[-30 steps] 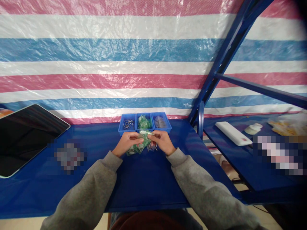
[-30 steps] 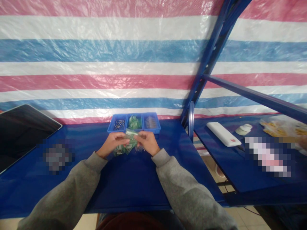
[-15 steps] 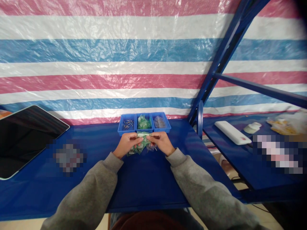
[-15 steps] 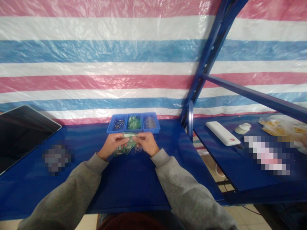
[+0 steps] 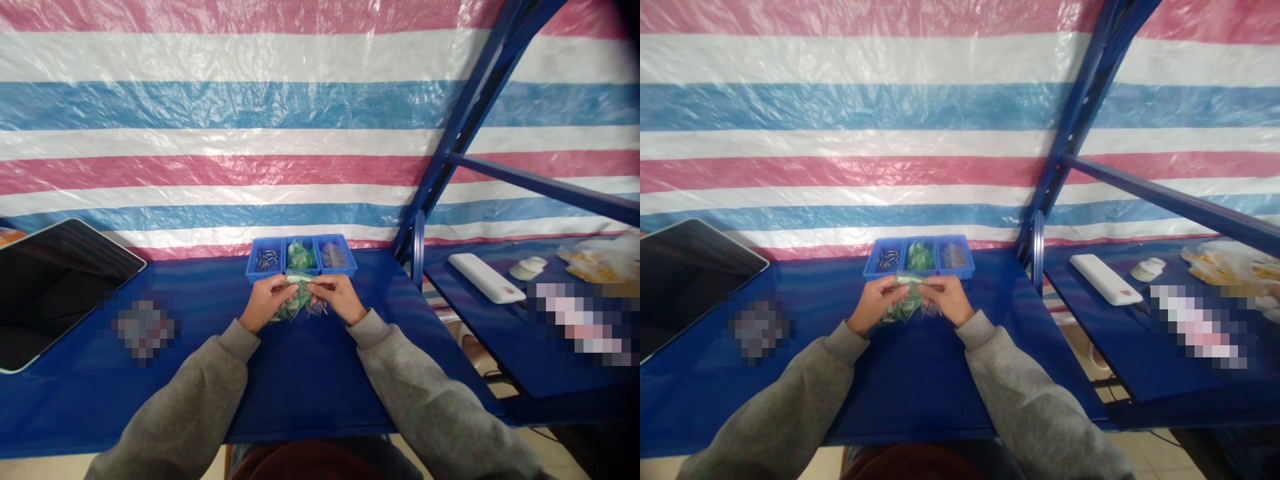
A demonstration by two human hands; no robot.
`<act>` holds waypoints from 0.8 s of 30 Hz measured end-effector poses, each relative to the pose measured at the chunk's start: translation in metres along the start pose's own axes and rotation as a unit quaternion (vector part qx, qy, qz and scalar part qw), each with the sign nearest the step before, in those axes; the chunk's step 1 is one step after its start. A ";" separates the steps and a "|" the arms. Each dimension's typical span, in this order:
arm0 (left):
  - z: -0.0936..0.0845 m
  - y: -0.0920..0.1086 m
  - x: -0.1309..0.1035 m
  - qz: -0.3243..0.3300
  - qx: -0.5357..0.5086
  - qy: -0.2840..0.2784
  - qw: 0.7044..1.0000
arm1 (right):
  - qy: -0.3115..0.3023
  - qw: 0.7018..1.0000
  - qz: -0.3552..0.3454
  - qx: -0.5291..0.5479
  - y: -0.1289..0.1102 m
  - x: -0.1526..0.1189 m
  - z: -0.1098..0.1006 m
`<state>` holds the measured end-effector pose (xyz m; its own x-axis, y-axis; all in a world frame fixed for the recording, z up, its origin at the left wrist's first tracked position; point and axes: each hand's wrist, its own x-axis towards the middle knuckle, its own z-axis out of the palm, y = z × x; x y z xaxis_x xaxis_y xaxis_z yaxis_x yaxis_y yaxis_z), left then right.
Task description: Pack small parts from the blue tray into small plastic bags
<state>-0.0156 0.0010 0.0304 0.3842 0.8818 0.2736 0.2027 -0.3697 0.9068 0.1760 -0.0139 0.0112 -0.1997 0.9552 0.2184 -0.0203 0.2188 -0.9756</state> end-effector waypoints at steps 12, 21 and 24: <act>-0.002 -0.010 0.005 -0.023 -0.025 -0.001 0.999 | -0.009 1.000 -0.008 -0.004 -0.002 0.000 0.003; 0.001 -0.003 0.000 -0.023 0.031 -0.006 0.999 | 0.013 1.000 0.016 0.022 0.005 0.001 0.004; 0.001 0.001 0.000 -0.026 0.014 -0.026 0.999 | -0.001 0.999 0.023 0.029 0.004 0.001 0.004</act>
<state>-0.0143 0.0007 0.0309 0.4182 0.8839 0.2094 0.2488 -0.3332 0.9095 0.1720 -0.0125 0.0071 -0.2040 0.9634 0.1742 -0.0688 0.1634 -0.9842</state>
